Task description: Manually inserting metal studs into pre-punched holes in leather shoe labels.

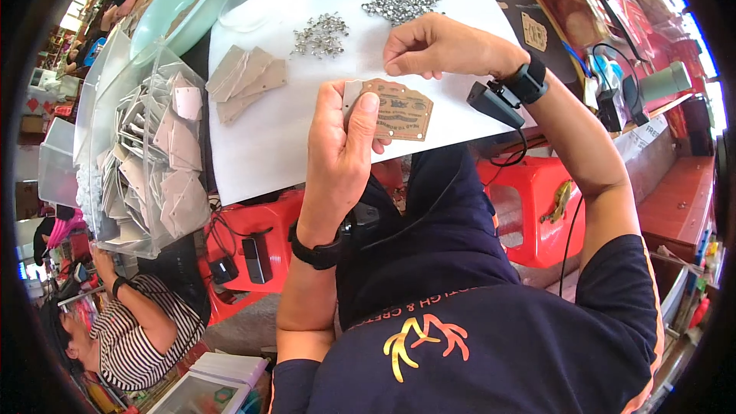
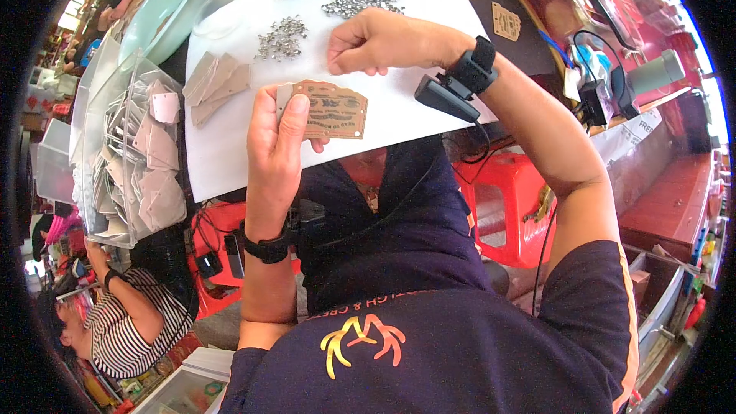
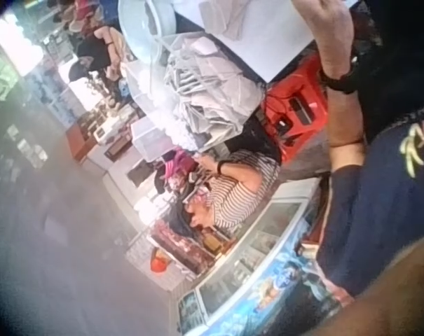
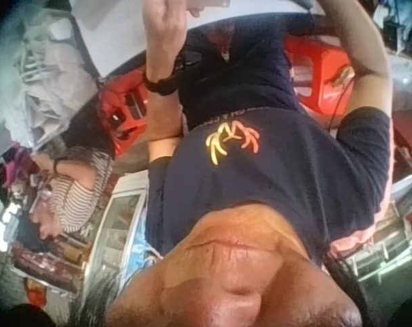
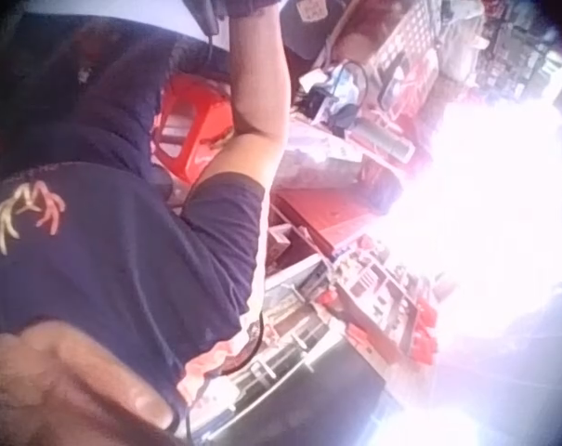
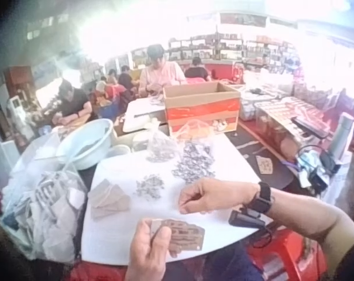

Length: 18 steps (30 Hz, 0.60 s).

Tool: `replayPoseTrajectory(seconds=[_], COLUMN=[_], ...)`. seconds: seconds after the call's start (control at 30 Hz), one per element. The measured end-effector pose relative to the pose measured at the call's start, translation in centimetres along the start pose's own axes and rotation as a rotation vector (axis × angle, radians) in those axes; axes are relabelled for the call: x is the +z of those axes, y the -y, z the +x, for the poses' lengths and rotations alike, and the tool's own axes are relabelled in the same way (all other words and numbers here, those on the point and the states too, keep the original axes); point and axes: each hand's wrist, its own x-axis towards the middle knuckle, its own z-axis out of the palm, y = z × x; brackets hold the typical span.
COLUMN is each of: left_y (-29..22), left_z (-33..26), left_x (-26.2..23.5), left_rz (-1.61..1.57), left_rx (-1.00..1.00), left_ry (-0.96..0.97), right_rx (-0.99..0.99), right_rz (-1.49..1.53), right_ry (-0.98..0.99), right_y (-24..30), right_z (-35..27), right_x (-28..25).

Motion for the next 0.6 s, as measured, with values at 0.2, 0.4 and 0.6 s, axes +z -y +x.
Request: replayPoseTrajectory(seconds=[0.2,0.4,0.6], left_y=[-0.6,-1.0,-0.8], left_z=[0.1,-0.1,-0.2], left_x=[0.6,0.8,0.9], left_rz=[0.034,0.022,0.047], left_rx=[-0.054,-0.043,-0.034], left_ry=[0.090,0.138,0.176], right_rx=[-0.009,0.003,0.027], right_rz=[0.344,0.553,0.610], right_ry=[0.222,0.348,0.366], right_y=[1.8,1.9,1.5], right_z=[-0.3,-0.6,-0.5], right_x=[-0.7,-0.9,-0.9])
